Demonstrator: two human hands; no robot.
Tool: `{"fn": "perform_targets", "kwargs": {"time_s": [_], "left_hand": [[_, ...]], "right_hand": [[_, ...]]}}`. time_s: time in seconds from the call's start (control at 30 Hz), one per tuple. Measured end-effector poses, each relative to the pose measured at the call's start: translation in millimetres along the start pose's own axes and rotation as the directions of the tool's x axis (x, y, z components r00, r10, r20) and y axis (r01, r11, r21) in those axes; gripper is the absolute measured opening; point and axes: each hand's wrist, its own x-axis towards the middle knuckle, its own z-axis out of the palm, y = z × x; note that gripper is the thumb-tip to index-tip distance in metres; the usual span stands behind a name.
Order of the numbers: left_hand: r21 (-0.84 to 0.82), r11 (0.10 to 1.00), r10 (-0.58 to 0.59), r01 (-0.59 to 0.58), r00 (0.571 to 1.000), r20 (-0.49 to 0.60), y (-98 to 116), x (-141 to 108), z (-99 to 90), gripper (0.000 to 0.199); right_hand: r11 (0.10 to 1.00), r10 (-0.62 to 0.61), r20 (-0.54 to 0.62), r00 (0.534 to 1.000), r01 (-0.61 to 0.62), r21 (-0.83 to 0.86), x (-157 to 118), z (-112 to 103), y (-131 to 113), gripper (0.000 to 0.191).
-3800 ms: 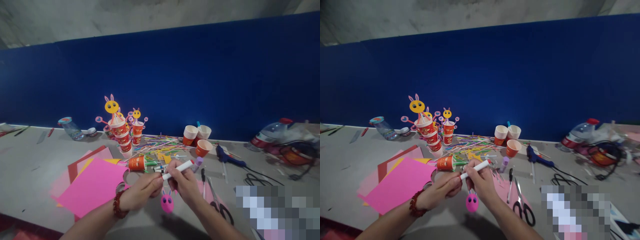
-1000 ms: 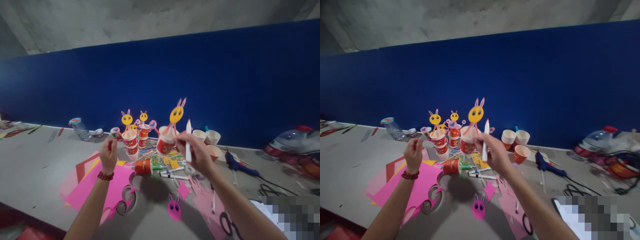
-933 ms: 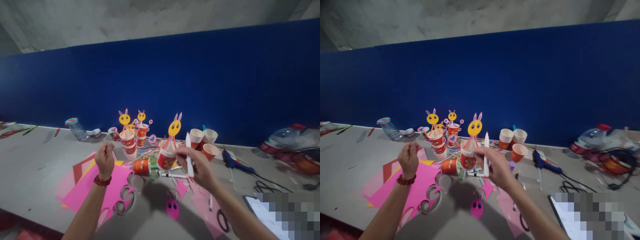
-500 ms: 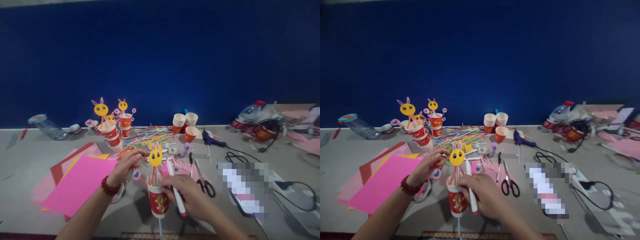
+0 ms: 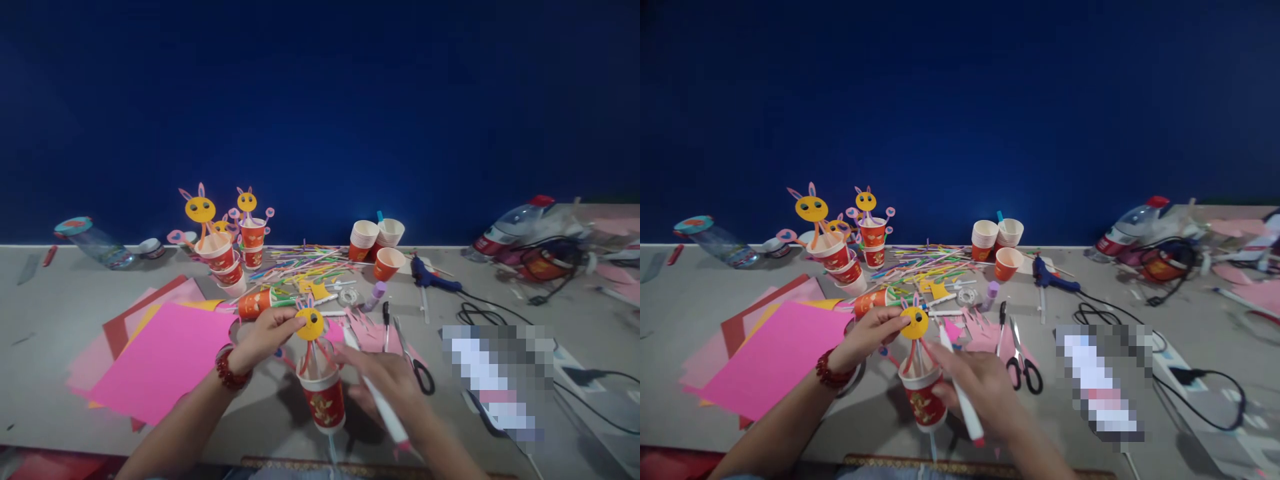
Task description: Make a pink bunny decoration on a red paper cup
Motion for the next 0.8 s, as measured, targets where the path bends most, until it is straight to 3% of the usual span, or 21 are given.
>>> {"fn": "perform_targets", "kwargs": {"time_s": [0.1,0.2,0.27,0.33,0.43,0.57,0.7,0.8], "left_hand": [[0.011,1.000,0.014,-0.014,1.000,0.003,-9,2,2.1,0.046],[0.062,0.997,0.055,-0.054,0.998,-0.006,-18,5,4.3,0.045],[0.071,0.995,0.065,-0.064,0.998,-0.017,-24,8,5.7,0.044],[0.065,0.996,0.062,-0.060,0.998,-0.015,-28,11,6.9,0.043],[0.062,0.997,0.045,-0.044,0.999,-0.010,-30,13,7.5,0.042],[0.056,0.997,0.048,-0.046,0.999,-0.022,-29,12,6.7,0.040],[0.066,0.995,0.076,-0.075,0.997,-0.021,-28,10,6.1,0.040],[0.086,0.991,0.102,-0.100,0.995,-0.019,-26,9,6.2,0.039]], "right_hand": [[0.973,0.189,-0.174,0.967,-0.160,0.167,-7,-9,4,0.037],[0.852,0.480,-0.226,0.848,-0.388,0.353,-6,-7,11,0.026],[0.768,0.590,-0.238,0.772,-0.445,0.461,-3,2,16,0.019],[0.706,0.628,-0.206,0.751,-0.438,0.556,2,15,19,0.015],[0.643,0.618,-0.135,0.775,-0.399,0.653,8,33,22,0.011],[0.775,0.492,-0.200,0.847,-0.323,0.543,13,47,26,0.009],[0.852,0.399,-0.272,0.876,-0.244,0.464,16,51,27,0.014],[0.889,0.334,-0.263,0.905,-0.210,0.407,18,50,25,0.015]]}}
